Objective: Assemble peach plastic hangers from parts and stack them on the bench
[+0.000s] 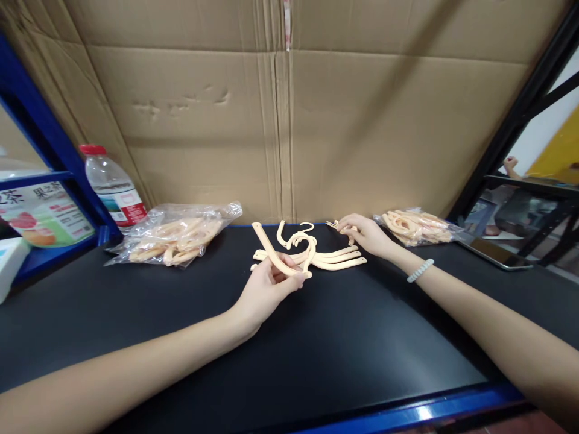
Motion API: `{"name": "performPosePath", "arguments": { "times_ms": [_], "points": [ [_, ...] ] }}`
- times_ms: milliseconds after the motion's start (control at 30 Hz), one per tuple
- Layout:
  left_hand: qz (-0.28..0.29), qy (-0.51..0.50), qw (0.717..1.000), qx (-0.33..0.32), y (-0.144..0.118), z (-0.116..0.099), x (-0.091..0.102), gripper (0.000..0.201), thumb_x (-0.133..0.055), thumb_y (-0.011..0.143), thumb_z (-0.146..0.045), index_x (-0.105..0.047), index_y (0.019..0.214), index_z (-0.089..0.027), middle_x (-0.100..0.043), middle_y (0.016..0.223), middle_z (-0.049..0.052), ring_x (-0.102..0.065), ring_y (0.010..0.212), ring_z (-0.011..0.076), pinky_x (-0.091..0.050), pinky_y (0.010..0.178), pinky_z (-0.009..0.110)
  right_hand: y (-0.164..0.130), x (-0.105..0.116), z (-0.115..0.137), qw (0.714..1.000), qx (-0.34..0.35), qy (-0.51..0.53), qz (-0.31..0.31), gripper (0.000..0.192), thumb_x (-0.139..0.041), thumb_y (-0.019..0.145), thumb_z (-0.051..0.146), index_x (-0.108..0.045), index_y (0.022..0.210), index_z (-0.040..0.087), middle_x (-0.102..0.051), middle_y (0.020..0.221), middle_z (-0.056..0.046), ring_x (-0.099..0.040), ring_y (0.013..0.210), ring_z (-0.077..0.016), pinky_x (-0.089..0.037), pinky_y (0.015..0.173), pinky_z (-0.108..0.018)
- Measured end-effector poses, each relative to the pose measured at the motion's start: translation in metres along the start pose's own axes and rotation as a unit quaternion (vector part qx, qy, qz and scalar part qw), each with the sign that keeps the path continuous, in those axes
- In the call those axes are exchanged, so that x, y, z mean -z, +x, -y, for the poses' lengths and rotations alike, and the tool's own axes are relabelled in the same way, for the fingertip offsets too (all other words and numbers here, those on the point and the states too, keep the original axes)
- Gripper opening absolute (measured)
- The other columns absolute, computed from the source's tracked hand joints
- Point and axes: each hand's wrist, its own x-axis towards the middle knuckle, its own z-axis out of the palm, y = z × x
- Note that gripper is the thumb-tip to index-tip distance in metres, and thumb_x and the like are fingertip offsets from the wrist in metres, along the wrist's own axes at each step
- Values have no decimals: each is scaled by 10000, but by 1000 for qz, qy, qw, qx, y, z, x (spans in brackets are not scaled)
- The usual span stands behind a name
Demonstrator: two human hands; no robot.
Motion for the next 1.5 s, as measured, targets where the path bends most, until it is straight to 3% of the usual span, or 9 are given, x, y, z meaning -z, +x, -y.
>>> {"name": "performPosePath", "arguments": {
  "times_ms": [133,200,300,500,600,700,933,1100,1500],
  "points": [
    [6,-18,1000,-2,0,2,0,319,-752,696,-196,-475,853,-176,-628,718,-39,-600,676,99,-479,684,241,-3,1,30,966,-119,210,-94,221,-554,864,385,-626,965,203,-671,798,-42,-626,663,-163,-492,622,-314],
    [9,-24,1000,-3,0,3,0,326,-749,702,-188,-468,868,-180,-634,721,-38,-599,686,99,-479,685,238,-8,0,51,917,-156,346,-123,227,-642,813,400,-626,929,206,-689,925,-54,-661,727,-157,-514,668,-306],
    [7,-30,1000,-5,0,3,1,332,-748,703,-176,-464,877,-182,-633,727,-40,-596,702,98,-482,692,236,-17,-5,80,855,-191,473,-93,218,-701,774,397,-680,871,203,-683,1066,-72,-671,884,-180,-518,835,-343],
    [7,-36,999,-9,0,5,2,345,-748,699,-163,-464,894,-182,-637,734,-39,-602,737,106,-490,707,244,-30,-19,110,818,-254,511,-78,202,-785,688,303,-731,849,194,-677,941,-51,-624,789,-141,-497,848,-349],
    [12,-39,999,-6,0,6,3,338,-742,704,-157,-469,902,-183,-647,756,-31,-610,767,113,-491,721,251,-32,-23,116,796,-274,531,-98,367,-792,634,171,-700,982,241,-639,954,-15,-599,753,-114,-502,814,-328],
    [15,-46,999,-8,0,6,3,346,-742,698,-142,-468,905,-183,-645,768,-29,-609,772,114,-489,726,256,-32,-26,118,778,-265,565,-64,408,-773,619,116,-684,999,236,-635,911,-5,-610,797,-129,-495,854,-329],
    [27,-65,997,-16,0,5,2,340,-727,682,-109,-460,877,-187,-623,762,-36,-586,741,110,-469,698,256,-37,-34,117,812,-265,519,17,245,-788,636,182,-690,861,178,-690,878,-34,-626,836,-155,-497,815,-317],
    [39,-69,997,-24,0,7,3,305,-698,694,-94,-444,835,-187,-613,763,-32,-572,737,109,-462,701,260,-39,-36,121,841,-186,504,63,245,-763,681,214,-708,919,190,-715,919,-42,-658,874,-181,-508,860,-352],
    [64,-49,996,-50,2,8,2,308,-685,666,-66,-442,805,-194,-587,747,-34,-591,763,134,-474,748,293,-40,-37,131,873,-167,454,63,213,-793,648,302,-710,813,196,-734,862,-36,-685,836,-207,-538,868,-399]
  ]
}}
